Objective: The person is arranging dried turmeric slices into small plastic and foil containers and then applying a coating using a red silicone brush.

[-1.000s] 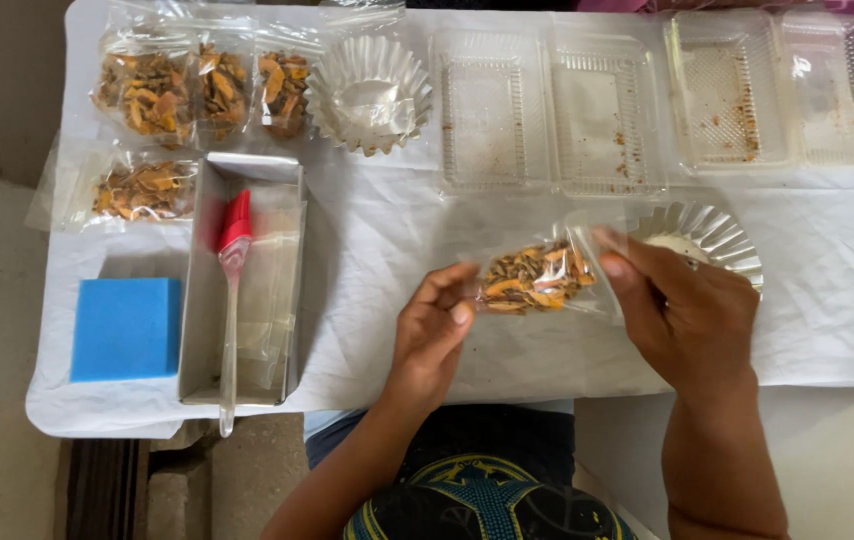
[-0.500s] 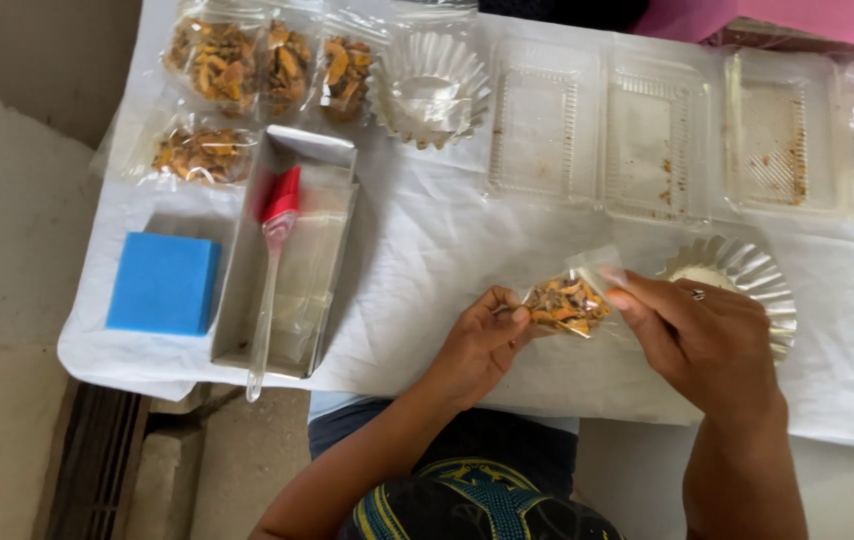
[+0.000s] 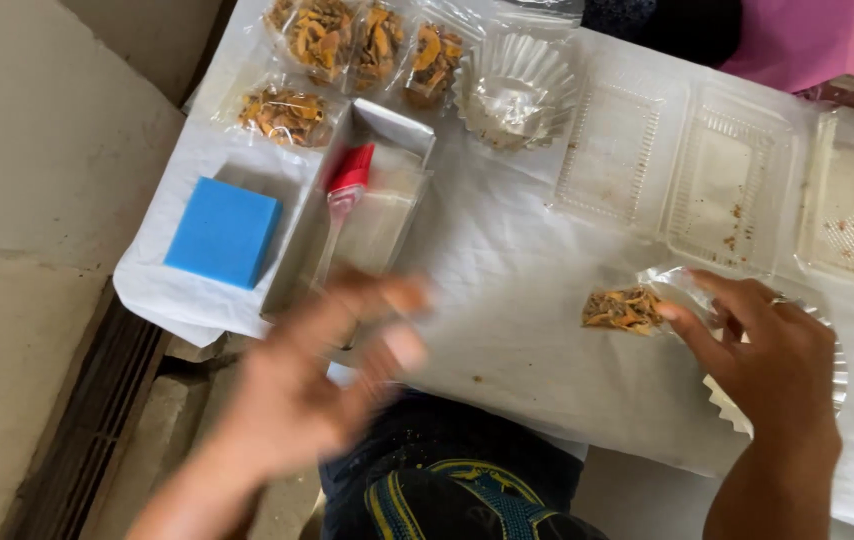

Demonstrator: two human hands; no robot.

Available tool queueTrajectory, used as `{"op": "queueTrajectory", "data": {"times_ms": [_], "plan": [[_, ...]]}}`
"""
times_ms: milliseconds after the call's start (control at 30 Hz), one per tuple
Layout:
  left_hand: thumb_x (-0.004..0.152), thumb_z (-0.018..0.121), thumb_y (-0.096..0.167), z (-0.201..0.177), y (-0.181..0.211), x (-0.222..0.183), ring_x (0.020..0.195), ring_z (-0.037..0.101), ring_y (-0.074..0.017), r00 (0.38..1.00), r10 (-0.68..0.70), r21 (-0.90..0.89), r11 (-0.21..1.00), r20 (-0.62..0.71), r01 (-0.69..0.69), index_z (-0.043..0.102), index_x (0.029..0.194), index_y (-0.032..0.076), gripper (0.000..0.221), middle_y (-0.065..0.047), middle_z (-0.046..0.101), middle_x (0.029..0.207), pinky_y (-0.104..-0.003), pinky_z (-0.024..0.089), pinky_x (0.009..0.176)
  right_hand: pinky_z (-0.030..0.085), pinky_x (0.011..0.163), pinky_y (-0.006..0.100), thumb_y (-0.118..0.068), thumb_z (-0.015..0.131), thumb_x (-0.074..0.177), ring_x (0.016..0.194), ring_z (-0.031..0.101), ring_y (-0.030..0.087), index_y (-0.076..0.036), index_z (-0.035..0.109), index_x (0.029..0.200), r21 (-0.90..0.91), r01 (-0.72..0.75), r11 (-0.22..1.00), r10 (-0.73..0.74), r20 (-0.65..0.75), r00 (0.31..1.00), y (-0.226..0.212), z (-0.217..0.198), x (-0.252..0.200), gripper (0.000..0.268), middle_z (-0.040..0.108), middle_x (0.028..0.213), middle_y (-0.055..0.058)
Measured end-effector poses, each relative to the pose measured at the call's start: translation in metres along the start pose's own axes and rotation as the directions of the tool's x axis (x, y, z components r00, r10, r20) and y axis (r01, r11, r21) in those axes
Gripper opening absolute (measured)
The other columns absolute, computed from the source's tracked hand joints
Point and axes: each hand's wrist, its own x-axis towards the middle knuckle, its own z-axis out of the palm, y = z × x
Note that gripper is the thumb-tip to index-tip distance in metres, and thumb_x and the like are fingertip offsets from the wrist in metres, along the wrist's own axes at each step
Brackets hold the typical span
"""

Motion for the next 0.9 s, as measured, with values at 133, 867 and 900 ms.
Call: {"op": "queueTrajectory", "data": {"times_ms": [133, 867, 900], "plan": [[0.107, 0.066, 0.011, -0.074, -0.063, 0.021, 0.103, 0.062, -0.0349, 0.945, 0.105, 0.671, 0.728, -0.310, 0.140, 0.066, 0.126, -0.005, 0.025, -0.020, 0.065, 0.112, -0.045, 0.051, 0.088, 0.049, 0.063, 0.032, -0.040, 0.086, 0.093, 0.071, 0.064, 0.011, -0.017, 0.079, 0.124, 0.026, -0.090, 0.996, 0.088, 0.055, 0.995, -0.006, -0.015, -0.005, 0.039, 0.066, 0.085, -0.001], [0.104, 0.064, 0.021, -0.053, -0.022, 0.059, 0.070, 0.075, -0.0220, 0.991, 0.135, 0.435, 0.892, 0.012, -0.126, 0.053, 0.123, -0.009, 0.037, -0.016, 0.070, 0.096, -0.022, 0.066, 0.052, 0.056, 0.066, 0.025, -0.018, 0.071, 0.096, 0.082, 0.073, 0.012, -0.011, 0.078, 0.107, 0.362, -0.076, 0.929, 0.035, 0.119, 0.992, -0.063, -0.075, 0.052, 0.014, 0.079, 0.100, 0.001], [0.104, 0.064, 0.021, -0.037, -0.016, 0.057, 0.070, 0.075, -0.0220, 0.991, 0.137, 0.439, 0.890, 0.006, -0.126, 0.053, 0.123, -0.009, 0.037, -0.016, 0.070, 0.096, -0.022, 0.066, 0.052, 0.056, 0.066, 0.025, -0.018, 0.071, 0.096, 0.082, 0.073, 0.012, -0.011, 0.078, 0.107, 0.363, -0.070, 0.929, 0.029, 0.115, 0.993, -0.077, -0.073, 0.066, 0.014, 0.079, 0.100, 0.001]]}}
